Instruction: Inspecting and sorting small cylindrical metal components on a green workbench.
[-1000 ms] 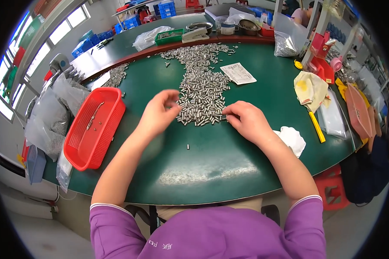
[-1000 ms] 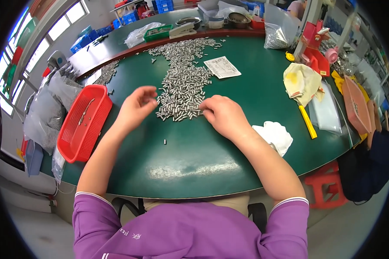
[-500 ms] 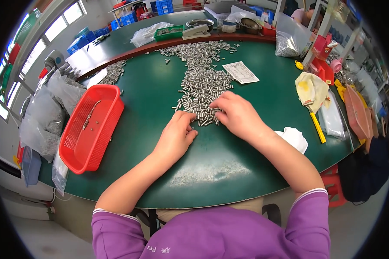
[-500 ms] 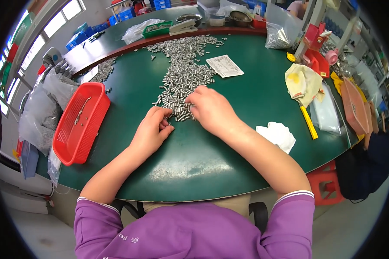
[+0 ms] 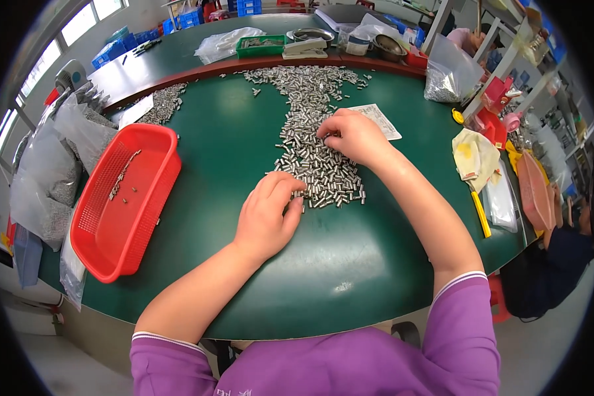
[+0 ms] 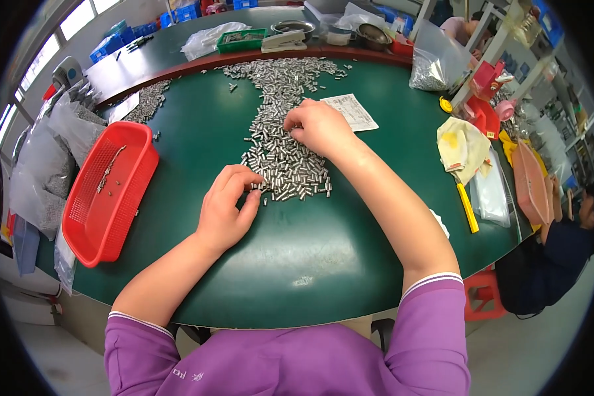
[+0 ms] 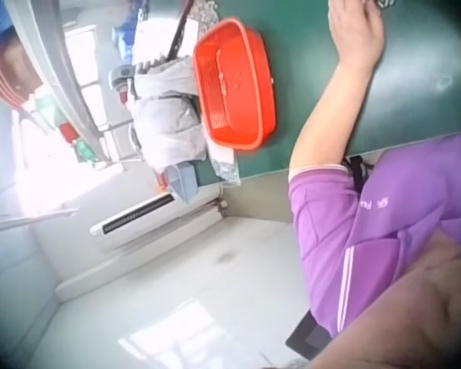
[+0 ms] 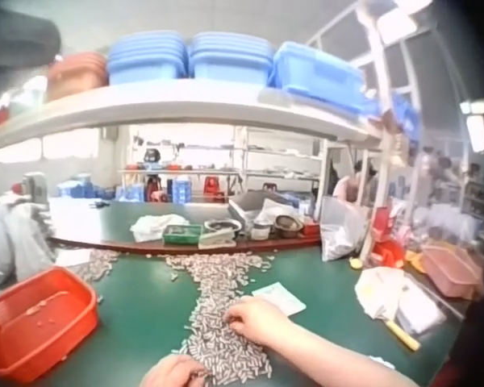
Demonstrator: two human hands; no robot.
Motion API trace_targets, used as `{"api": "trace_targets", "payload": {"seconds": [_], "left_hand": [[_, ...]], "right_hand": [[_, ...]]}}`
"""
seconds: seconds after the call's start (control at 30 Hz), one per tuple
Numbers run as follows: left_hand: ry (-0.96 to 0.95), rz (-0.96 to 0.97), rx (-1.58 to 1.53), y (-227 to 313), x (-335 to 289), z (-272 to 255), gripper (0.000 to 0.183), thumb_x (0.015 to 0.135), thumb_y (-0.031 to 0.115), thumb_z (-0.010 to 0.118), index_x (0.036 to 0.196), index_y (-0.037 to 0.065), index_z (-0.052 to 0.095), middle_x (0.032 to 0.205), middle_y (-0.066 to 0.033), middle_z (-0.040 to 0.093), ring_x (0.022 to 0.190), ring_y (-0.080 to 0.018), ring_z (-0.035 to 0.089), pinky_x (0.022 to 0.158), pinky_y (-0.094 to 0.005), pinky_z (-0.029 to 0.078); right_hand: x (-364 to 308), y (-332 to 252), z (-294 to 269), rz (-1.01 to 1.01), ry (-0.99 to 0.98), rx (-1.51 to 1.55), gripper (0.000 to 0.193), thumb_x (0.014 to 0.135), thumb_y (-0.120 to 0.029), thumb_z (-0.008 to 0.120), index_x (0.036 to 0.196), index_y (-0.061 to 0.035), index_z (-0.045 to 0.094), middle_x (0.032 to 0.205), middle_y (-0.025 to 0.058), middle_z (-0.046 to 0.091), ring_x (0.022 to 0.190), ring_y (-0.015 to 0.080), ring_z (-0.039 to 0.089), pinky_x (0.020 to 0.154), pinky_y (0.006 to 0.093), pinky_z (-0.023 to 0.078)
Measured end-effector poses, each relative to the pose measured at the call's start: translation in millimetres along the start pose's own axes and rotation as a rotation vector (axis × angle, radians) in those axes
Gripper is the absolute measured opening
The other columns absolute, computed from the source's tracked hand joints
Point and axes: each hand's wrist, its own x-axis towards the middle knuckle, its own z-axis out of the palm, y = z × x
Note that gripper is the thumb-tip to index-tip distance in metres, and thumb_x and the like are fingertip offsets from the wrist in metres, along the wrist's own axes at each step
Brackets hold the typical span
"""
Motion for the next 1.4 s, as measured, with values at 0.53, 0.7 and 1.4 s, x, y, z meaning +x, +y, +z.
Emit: {"api": "trace_targets", "payload": {"seconds": [0.53,0.7,1.4], "left_hand": [[-0.017,-0.031,-0.021,-2,1,2,0.023,0.078,-0.003,0.063,0.1,0.003,0.058,0.099,-0.0102,0.057,0.084,-0.0253,0.06,0.073,-0.0336,0.051],[-0.011,-0.053,-0.081,-4,1,5,0.021,0.082,-0.001,0.062,0.101,0.004,0.058,0.1,-0.0099,0.057,0.087,-0.0247,0.06,0.072,-0.0337,0.051],[0.118,-0.85,-1.541,-38,11,-8,0.031,0.101,0.028,0.039,0.113,0.001,0.049,0.09,-0.0059,0.054,0.063,-0.0095,0.042,0.05,-0.022,0.032]], "right_hand": [[16,12,-3,-0.171,-0.171,-0.112,0.008,0.076,-0.008,0.067,0.084,-0.0067,0.066,0.087,0.0093,0.062,0.089,0.0301,0.059,0.08,0.0405,0.049],[15,13,-13,-0.255,-0.181,-0.238,0.01,0.078,-0.01,0.066,0.087,-0.0058,0.063,0.088,0.0102,0.061,0.089,0.0302,0.059,0.079,0.0404,0.049],[22,-1,1,-0.209,-0.168,-0.138,0.015,0.074,-0.011,0.071,0.088,-0.0082,0.07,0.085,0.0076,0.064,0.089,0.0286,0.06,0.078,0.04,0.05]]}}
